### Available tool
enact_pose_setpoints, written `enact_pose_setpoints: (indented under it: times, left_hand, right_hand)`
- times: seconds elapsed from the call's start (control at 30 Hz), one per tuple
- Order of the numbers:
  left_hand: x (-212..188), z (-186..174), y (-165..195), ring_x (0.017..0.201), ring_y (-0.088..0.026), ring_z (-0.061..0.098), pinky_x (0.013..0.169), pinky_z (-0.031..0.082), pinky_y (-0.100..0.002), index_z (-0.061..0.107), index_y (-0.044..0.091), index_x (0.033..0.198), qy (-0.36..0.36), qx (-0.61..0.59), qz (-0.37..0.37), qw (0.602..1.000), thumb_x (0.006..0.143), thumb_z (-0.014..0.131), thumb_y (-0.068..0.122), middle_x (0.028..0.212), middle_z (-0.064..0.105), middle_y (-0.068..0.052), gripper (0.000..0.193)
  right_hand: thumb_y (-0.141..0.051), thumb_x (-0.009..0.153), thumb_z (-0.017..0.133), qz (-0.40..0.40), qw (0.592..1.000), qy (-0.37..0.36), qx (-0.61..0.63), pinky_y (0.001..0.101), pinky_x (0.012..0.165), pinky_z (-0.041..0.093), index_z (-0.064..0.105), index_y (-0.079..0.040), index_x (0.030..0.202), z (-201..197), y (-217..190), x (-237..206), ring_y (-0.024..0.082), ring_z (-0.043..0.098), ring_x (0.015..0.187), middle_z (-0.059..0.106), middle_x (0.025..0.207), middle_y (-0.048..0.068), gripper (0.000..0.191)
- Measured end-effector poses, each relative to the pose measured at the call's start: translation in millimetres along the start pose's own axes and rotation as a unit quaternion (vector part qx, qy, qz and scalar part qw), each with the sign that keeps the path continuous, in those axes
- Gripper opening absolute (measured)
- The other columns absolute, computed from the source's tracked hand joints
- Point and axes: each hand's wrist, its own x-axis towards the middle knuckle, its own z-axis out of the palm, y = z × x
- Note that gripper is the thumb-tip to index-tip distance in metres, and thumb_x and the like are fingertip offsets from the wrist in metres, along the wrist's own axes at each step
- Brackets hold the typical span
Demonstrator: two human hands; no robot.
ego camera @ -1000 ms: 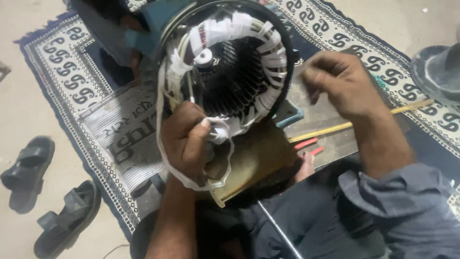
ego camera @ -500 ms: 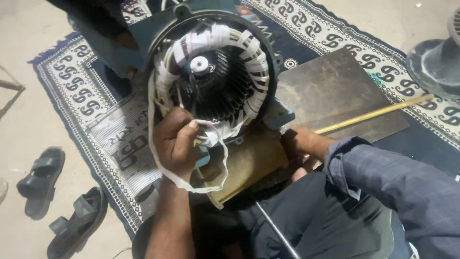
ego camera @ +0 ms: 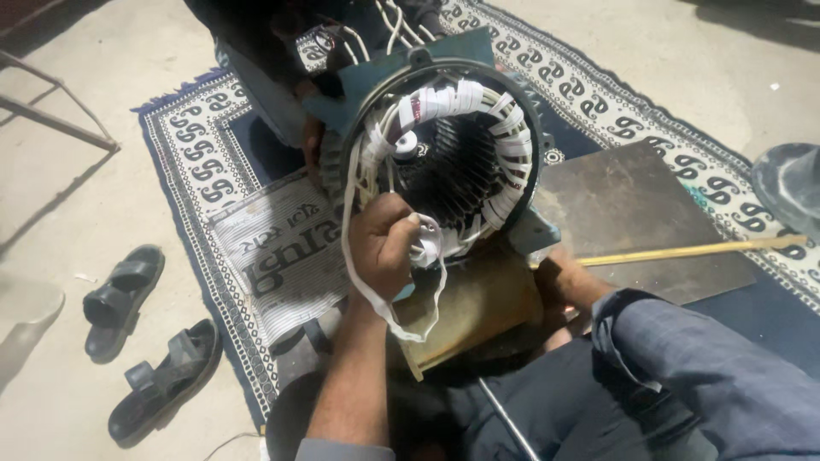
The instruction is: The person sits on the floor lacing the end windings of an electric motor stator with white lacing strap, pulling the strap tight around the coils and tapping it with a hammer to seat it, and at one point uses pliers to tighten the strap. Another person steadies the stator while the person works the strap around the winding.
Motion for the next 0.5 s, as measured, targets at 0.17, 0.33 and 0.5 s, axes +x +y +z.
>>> enact_pose_setpoints:
  times: [0.17, 0.33, 0.5]
  left_hand:
    - [1, 0, 0, 0.066, -0.014, 0.055, 0.061, 0.043, -0.032, 0.059, 0.002, 0.076, 0.014, -0.007, 0.006, 1.000, 0.087, 0.059, 0.011, 0.068, 0.055, -0.006, 0.014]
    - [3, -2, 0, 0.065, -0.016, 0.056, 0.061, 0.044, -0.033, 0.058, 0.001, 0.075, 0.024, -0.002, 0.018, 1.000, 0.084, 0.060, 0.012, 0.069, 0.055, -0.007, 0.015]
    - [3, -4, 1, 0.062, -0.017, 0.056, 0.059, 0.043, -0.034, 0.059, 0.000, 0.075, 0.010, 0.007, 0.010, 1.000, 0.085, 0.061, 0.013, 0.065, 0.054, -0.008, 0.016]
  right_hand:
    - [-0.034, 0.081, 0.075, 0.000, 1.000, -0.019, -0.017, 0.0438, 0.076, 0.057, 0.077, -0.010, 0.104, 37, 5, -27, 0.031, 0.073, 0.088, 0.074, 0.099, 0.013, 0.034]
    - [-0.036, 0.081, 0.074, -0.005, 0.999, -0.022, -0.032, 0.0437, 0.077, 0.058, 0.078, -0.011, 0.103, 32, 1, -28, 0.030, 0.073, 0.089, 0.075, 0.099, 0.012, 0.034]
    - [-0.038, 0.081, 0.074, -0.006, 0.999, -0.002, -0.033, 0.0436, 0.078, 0.058, 0.078, -0.013, 0.103, -6, -12, -4, 0.030, 0.073, 0.090, 0.075, 0.099, 0.011, 0.034]
